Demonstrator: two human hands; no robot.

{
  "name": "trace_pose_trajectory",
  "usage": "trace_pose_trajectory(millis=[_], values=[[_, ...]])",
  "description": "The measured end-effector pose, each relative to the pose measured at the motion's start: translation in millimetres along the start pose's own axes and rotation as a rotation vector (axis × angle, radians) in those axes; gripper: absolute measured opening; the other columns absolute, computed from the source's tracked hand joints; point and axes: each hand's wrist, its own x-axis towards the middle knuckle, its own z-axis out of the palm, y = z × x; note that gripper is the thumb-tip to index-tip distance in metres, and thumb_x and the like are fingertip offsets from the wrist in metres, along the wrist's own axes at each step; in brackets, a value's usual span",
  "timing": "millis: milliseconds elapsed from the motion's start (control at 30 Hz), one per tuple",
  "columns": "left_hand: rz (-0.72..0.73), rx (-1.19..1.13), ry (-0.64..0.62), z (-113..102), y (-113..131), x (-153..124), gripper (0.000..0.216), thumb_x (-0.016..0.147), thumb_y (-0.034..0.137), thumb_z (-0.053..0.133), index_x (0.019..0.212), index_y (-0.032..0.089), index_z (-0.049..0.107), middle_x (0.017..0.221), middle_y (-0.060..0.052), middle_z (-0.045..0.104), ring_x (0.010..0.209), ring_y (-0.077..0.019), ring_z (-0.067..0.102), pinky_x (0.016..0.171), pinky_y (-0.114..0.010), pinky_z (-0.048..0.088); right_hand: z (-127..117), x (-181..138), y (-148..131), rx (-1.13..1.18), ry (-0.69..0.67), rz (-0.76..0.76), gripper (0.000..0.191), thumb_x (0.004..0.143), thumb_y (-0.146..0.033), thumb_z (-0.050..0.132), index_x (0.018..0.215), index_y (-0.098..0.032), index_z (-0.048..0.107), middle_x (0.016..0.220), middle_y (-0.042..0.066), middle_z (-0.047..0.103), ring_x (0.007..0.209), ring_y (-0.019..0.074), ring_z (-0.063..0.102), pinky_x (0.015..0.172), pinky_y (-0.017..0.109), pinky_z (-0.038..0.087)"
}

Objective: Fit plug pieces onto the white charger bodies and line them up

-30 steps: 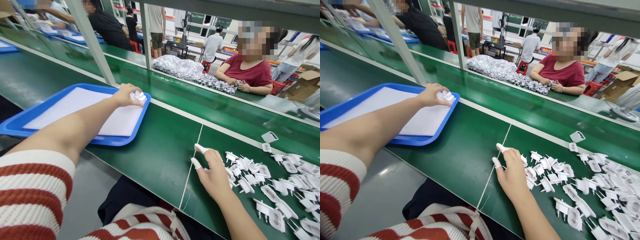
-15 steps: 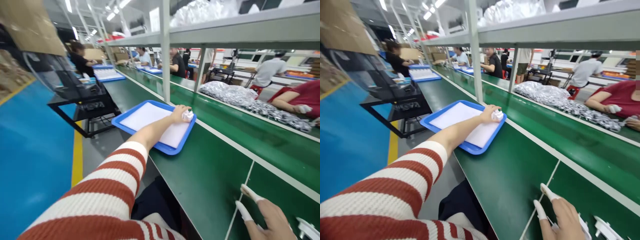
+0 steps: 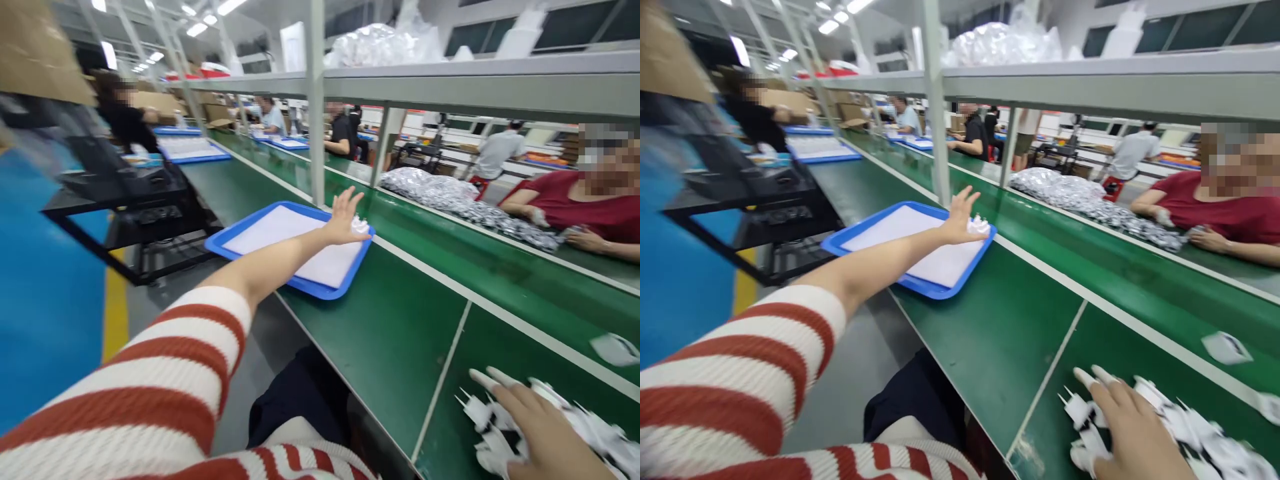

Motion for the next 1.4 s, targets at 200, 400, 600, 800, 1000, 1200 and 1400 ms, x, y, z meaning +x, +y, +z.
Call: trace_pose_trajectory(millis=[200,400,600,800,1000,1200,1400], values=[[0.296,-0.147,0.089,15,86,3,0.085,0.085,0.042,0.075,0.156,0.018,0.033,0.169,-0.024,0.019,0.159,-0.0385,0.025,0.131,-0.055,0.021,-29,24,-45,0.03,-0.133,0.099,0.065,0.065,-0.002,0.054,0.121,-0.026,0.078,0.121,0.011,0.077,0.121,0.0365,0.066,0.089,0.047,0.059],[0.403,-0.342,-0.109,60,193,1,0.063,0.088,0.039,0.072,0.144,0.023,0.049,0.164,-0.017,0.025,0.152,-0.0366,0.033,0.128,-0.056,0.028,-48,34,-86,0.075,-0.167,0.203,0.034,0.074,0.007,0.055,0.092,-0.015,0.074,0.099,0.013,0.075,0.105,0.0299,0.064,0.091,0.04,0.049],[0.313,-0.446,-0.416,129,269,17,0.053,0.088,0.039,0.068,0.137,0.02,0.059,0.146,-0.012,0.055,0.145,-0.0349,0.042,0.125,-0.054,0.035,-46,39,-97,0.149,-0.211,0.216,0.021,0.078,-0.002,0.065,0.09,-0.019,0.072,0.103,0.007,0.075,0.105,0.0241,0.061,0.084,0.032,0.046],[0.36,-0.51,-0.543,201,347,41,0.074,0.087,0.044,0.072,0.154,0.02,0.049,0.153,-0.014,0.057,0.145,-0.0378,0.047,0.123,-0.054,0.037,-39,35,-96,0.227,-0.149,0.217,0.02,0.078,-0.008,0.066,0.094,-0.02,0.066,0.104,0.006,0.074,0.097,0.0244,0.061,0.068,0.032,0.039],[0.39,-0.566,-0.614,260,407,52,0.077,0.078,0.047,0.084,0.147,0.027,0.058,0.159,-0.017,0.048,0.15,-0.0448,0.042,0.122,-0.062,0.036,-34,34,-92,0.245,-0.159,0.253,0.03,0.083,-0.01,0.06,0.111,-0.022,0.062,0.101,0.003,0.074,0.09,0.023,0.067,0.06,0.032,0.031],[0.273,-0.684,-0.594,273,404,40,0.027,0.101,0.036,0.07,0.12,0.017,0.068,0.137,-0.013,0.062,0.119,-0.0276,0.063,0.106,-0.052,0.053,-37,38,-95,0.193,-0.198,0.288,0.028,0.089,-0.011,0.056,0.115,-0.019,0.063,0.104,0.006,0.074,0.092,0.0254,0.068,0.064,0.033,0.035],[0.077,-0.849,-0.498,215,346,18,0.039,0.089,0.016,0.07,0.128,0.018,0.066,0.138,-0.013,0.061,0.116,-0.0243,0.064,0.111,-0.042,0.052,-39,37,-102,0.226,-0.194,0.233,0.047,0.098,-0.04,0.066,0.139,-0.019,0.06,0.123,0.011,0.069,0.111,0.0333,0.068,0.081,0.04,0.05]])
